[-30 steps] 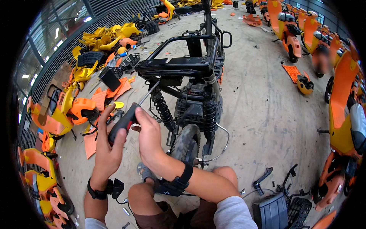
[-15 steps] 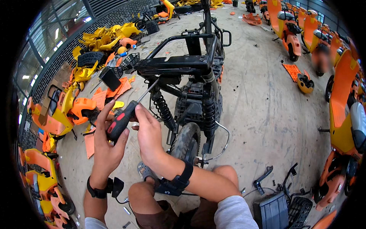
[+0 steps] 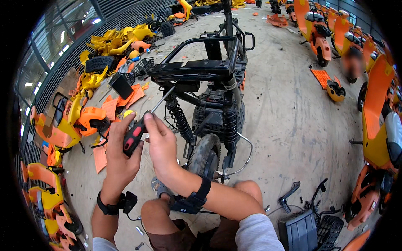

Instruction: The person uses a screwdriver to tighten components on the frame of a motorcycle and manipulates the rear wheel assembly while sitting on the floor.

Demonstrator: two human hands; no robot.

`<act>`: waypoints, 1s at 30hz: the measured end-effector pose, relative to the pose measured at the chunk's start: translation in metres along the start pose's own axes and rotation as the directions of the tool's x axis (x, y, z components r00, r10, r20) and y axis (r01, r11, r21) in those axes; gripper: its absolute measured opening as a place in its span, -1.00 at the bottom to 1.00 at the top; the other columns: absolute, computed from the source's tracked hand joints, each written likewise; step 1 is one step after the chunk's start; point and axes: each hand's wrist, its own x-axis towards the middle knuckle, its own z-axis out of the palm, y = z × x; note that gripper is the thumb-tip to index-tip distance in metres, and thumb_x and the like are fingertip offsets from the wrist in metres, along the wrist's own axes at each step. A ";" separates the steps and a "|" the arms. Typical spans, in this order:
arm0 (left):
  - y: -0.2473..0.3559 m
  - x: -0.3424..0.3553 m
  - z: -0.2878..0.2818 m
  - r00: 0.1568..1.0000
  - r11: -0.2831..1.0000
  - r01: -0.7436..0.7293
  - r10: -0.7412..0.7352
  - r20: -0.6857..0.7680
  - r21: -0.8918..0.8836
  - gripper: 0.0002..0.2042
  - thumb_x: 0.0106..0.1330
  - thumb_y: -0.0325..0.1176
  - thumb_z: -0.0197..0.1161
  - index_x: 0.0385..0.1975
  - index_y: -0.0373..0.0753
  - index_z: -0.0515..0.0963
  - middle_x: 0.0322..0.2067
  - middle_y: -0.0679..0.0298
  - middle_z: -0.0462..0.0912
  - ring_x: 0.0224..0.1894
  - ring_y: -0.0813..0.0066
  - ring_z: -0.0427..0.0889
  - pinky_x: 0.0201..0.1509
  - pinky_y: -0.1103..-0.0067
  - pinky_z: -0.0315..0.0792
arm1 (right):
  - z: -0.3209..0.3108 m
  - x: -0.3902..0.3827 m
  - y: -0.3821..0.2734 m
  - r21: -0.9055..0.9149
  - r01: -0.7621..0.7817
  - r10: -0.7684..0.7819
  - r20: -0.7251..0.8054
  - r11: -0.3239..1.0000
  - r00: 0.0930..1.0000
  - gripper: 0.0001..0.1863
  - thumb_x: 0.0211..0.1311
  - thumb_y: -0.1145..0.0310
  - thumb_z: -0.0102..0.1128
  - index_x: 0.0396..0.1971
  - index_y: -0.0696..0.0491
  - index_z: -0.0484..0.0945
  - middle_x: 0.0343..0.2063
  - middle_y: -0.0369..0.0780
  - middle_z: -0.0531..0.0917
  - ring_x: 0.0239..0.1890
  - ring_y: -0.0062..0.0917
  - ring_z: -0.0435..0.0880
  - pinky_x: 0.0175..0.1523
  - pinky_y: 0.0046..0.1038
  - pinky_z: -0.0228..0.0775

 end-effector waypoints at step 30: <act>0.005 0.014 0.002 0.851 0.678 0.525 -0.426 0.308 -0.514 -0.52 0.35 -0.30 0.14 0.23 -0.21 0.23 -0.58 0.29 0.55 -0.68 0.75 0.39 -0.65 0.74 0.22 | -0.010 0.006 -0.002 0.013 0.014 -0.015 0.047 1.000 0.999 -0.64 0.36 0.09 0.06 -0.07 0.07 0.52 -0.14 -0.25 0.64 -0.24 -0.67 0.51 -0.32 -0.57 0.32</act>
